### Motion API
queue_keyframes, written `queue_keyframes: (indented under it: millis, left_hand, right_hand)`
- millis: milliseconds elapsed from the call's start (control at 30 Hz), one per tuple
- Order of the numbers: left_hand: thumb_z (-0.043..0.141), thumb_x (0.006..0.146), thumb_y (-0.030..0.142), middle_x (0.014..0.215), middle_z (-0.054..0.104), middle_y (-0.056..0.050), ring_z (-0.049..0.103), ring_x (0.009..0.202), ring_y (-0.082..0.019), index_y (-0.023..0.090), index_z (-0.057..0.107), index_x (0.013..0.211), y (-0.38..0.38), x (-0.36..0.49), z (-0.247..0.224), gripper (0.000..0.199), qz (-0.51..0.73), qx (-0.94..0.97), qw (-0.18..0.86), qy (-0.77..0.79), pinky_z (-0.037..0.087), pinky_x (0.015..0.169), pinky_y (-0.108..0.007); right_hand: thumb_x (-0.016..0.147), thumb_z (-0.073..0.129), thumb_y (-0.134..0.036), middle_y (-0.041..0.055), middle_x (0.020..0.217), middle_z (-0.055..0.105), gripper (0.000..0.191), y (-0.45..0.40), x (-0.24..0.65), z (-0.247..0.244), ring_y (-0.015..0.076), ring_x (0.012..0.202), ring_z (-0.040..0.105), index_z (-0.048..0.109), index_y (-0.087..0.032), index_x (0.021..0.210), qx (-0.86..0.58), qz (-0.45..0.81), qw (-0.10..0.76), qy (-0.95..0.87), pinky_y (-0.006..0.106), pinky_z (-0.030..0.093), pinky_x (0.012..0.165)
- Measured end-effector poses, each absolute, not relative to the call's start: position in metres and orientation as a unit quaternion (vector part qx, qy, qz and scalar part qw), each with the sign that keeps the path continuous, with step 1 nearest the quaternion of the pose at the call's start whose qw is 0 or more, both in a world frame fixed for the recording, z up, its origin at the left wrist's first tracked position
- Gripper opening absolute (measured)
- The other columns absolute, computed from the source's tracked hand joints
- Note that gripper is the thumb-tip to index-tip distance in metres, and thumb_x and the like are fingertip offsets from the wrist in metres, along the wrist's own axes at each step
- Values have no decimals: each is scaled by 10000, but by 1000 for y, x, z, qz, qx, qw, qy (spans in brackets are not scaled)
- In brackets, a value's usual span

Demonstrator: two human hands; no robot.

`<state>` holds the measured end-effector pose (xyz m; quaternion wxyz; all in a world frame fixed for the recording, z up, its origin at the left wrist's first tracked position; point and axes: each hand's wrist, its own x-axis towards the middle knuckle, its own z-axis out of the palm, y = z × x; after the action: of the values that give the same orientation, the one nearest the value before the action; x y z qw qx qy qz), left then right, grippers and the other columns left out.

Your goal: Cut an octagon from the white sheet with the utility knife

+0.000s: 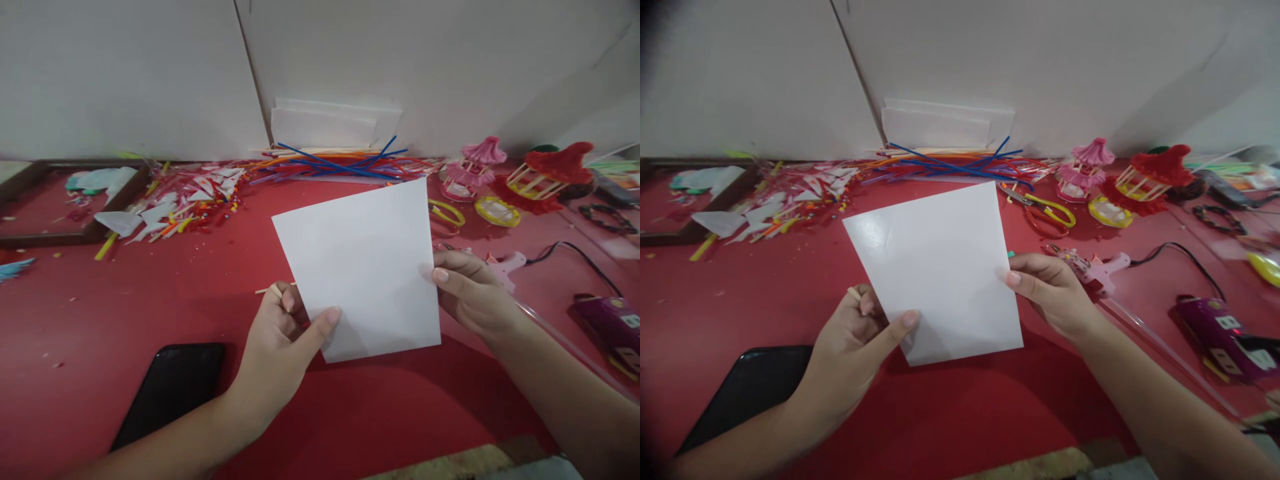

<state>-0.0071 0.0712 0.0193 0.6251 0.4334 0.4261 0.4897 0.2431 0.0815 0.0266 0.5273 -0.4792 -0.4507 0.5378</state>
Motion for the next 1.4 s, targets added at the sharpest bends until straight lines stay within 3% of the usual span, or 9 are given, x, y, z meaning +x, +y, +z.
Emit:
queue_keyframes:
  millis: [200,533,833,1000,1200,1400]
  left_hand:
    - [812,758,237,811,598,51,586,762,-84,236,318,789,71,-7,19,495,492,427,633,419,527,646,-182]
    - [831,711,252,801,583,53,574,747,-90,231,352,780,69,-6,20,484,492,425,625,432,511,631,-187]
    - [836,707,276,975,696,-14,671,881,-158,229,519,912,66,-4,24,380,467,445,622,445,575,718,-255]
    - [794,781,313,1116,701,-44,664,1029,-176,227,581,1091,65,-4,23,386,448,462,633,429,573,836,-265]
    - [782,809,355,1041,698,-5,662,963,-149,247,595,1042,67,-6,18,318,481,417,640,430,564,812,-237]
    - [827,757,337,1198,669,-44,626,1128,-223,231,586,1116,67,-9,17,445,463,385,635,483,546,912,-315]
  right_hand:
    - [636,875,-467,-25,673,715,186,82,245,26,151,606,629,766,-352,735,-495,520,535,-446,320,545,616]
    - [594,893,-485,-27,675,711,213,84,244,25,143,609,625,763,-355,700,-503,518,541,-432,309,537,606]
    - [558,894,-502,-11,675,722,254,85,244,25,152,594,636,753,-321,665,-521,511,547,-411,311,544,579]
    - [595,876,-490,-14,668,709,249,84,244,25,143,580,622,744,-292,670,-536,505,540,-408,294,523,552]
    - [692,825,-450,-21,606,664,222,83,245,31,124,487,557,715,-258,675,-564,504,504,-417,269,444,448]
    - [756,764,-468,-15,628,657,215,82,246,28,147,512,570,700,-267,712,-570,521,465,-433,300,452,483]
